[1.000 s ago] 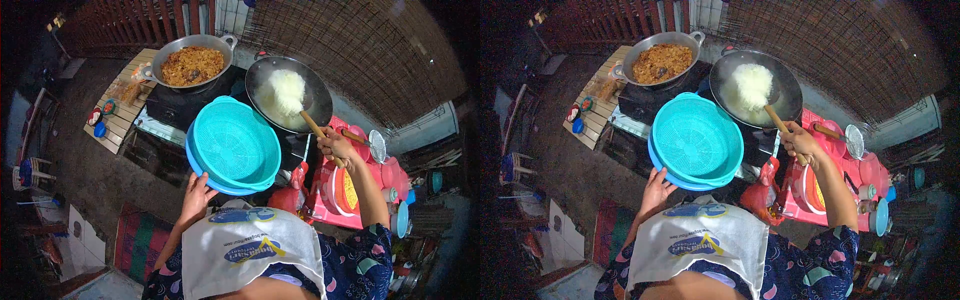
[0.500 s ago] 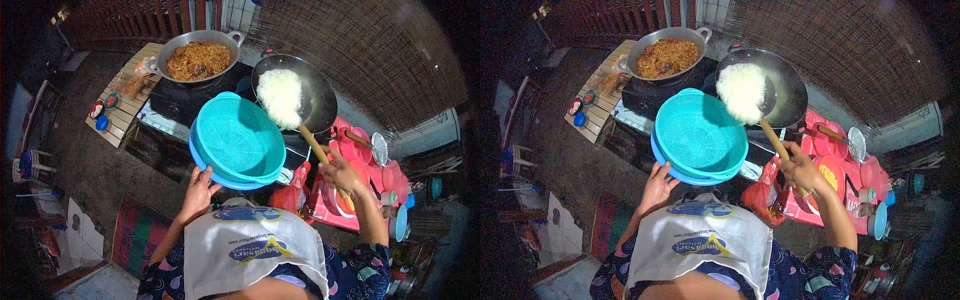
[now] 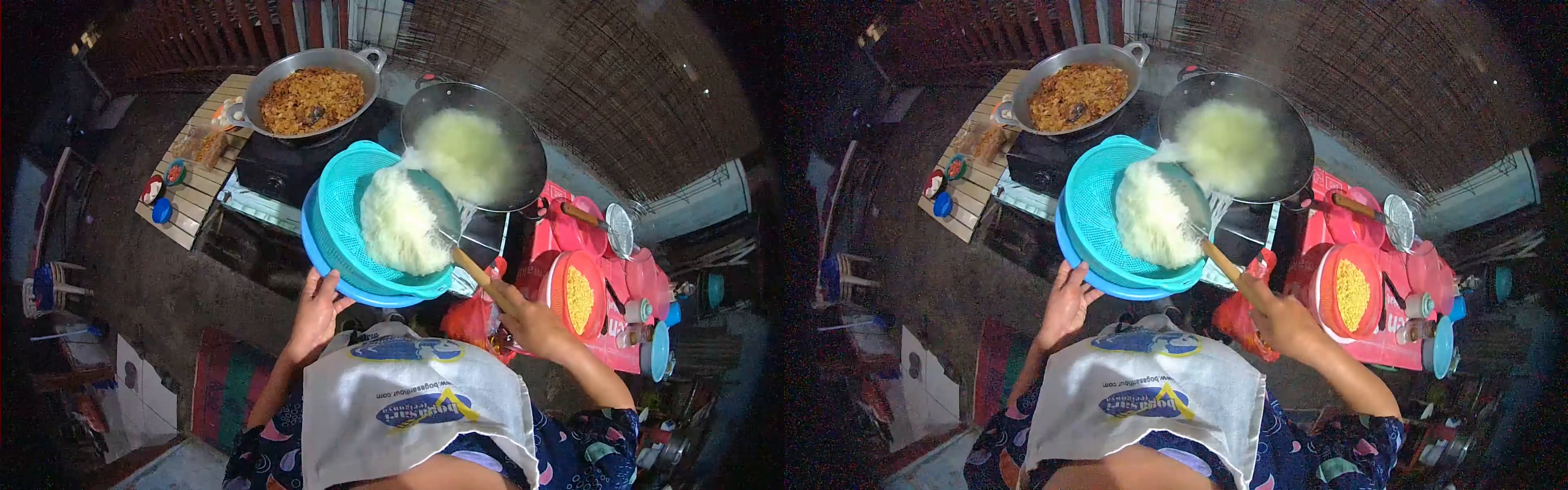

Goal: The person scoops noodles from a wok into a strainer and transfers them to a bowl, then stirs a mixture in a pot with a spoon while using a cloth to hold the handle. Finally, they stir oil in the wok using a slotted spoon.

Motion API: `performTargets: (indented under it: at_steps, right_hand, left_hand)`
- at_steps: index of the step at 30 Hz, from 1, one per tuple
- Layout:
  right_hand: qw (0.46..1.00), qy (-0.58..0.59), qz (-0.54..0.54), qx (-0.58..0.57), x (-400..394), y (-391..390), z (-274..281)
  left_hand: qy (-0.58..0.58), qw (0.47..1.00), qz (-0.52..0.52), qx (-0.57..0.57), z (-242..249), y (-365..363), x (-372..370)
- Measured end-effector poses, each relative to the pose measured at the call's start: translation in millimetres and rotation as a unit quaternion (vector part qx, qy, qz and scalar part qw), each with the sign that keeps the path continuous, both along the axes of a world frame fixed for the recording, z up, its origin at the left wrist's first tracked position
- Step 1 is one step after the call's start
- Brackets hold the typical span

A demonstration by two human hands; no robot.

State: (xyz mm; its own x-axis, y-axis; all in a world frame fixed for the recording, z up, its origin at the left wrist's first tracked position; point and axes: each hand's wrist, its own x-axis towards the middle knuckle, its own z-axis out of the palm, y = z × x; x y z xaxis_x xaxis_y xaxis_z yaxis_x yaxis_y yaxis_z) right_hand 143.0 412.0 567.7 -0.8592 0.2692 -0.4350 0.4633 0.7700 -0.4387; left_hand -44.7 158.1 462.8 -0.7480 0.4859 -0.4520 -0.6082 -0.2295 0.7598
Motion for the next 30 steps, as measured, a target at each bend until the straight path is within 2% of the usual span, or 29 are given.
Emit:
performTargets:
  at_steps: [1,3,4,6,7,10,12,13,17,19,23,25,26,28,30]
  right_hand:
    - [1.000,-0.001,-0.003,-0.001,2,0,-4]
    - [0.991,0.052,0.030,0.119,5,-1,-15]
    - [0.991,0.051,0.027,0.118,4,-4,-12]
    - [0.977,0.040,0.042,0.207,0,-9,4]
    - [0.977,0.039,0.040,0.205,-1,-9,11]
    - [0.968,0.100,0.024,0.229,-12,1,22]
    - [0.933,0.241,-0.030,0.264,-20,32,16]
    - [0.930,0.248,-0.054,0.266,-27,54,12]
    - [0.914,0.201,-0.110,0.336,-63,146,-20]
    - [0.891,0.139,-0.163,0.401,-81,181,-39]
    - [0.893,0.105,-0.148,0.411,-103,214,-60]
    - [0.936,0.022,-0.148,0.318,-113,208,-58]
    - [0.936,0.023,-0.146,0.318,-113,213,-66]
    - [0.956,0.178,-0.058,0.225,-108,226,-92]
    - [0.959,0.162,-0.063,0.225,-111,218,-92]
  left_hand:
    - [0.004,1.000,-0.007,-0.004,0,-1,-1]
    - [0.000,1.000,-0.006,0.002,-4,-4,-2]
    - [-0.002,1.000,-0.004,0.009,-5,-5,-2]
    - [-0.001,1.000,-0.011,0.008,-6,-6,-4]
    - [0.002,1.000,-0.015,0.008,-6,-7,-4]
    - [-0.005,1.000,-0.009,0.008,-5,-5,-5]
    - [-0.007,1.000,0.000,0.016,-5,-4,-5]
    - [-0.012,1.000,0.007,0.025,-6,-3,-5]
    - [-0.020,0.999,0.011,0.032,-7,-4,-5]
    - [-0.006,1.000,0.005,0.005,-6,-3,-3]
    - [-0.002,1.000,0.001,0.016,-6,-3,-3]
    - [-0.024,1.000,0.018,0.007,-6,-2,-2]
    - [-0.023,1.000,0.020,0.007,-6,-2,-2]
    - [-0.013,1.000,0.021,0.001,-5,-2,-1]
    - [-0.016,1.000,0.022,-0.001,-4,-1,-1]
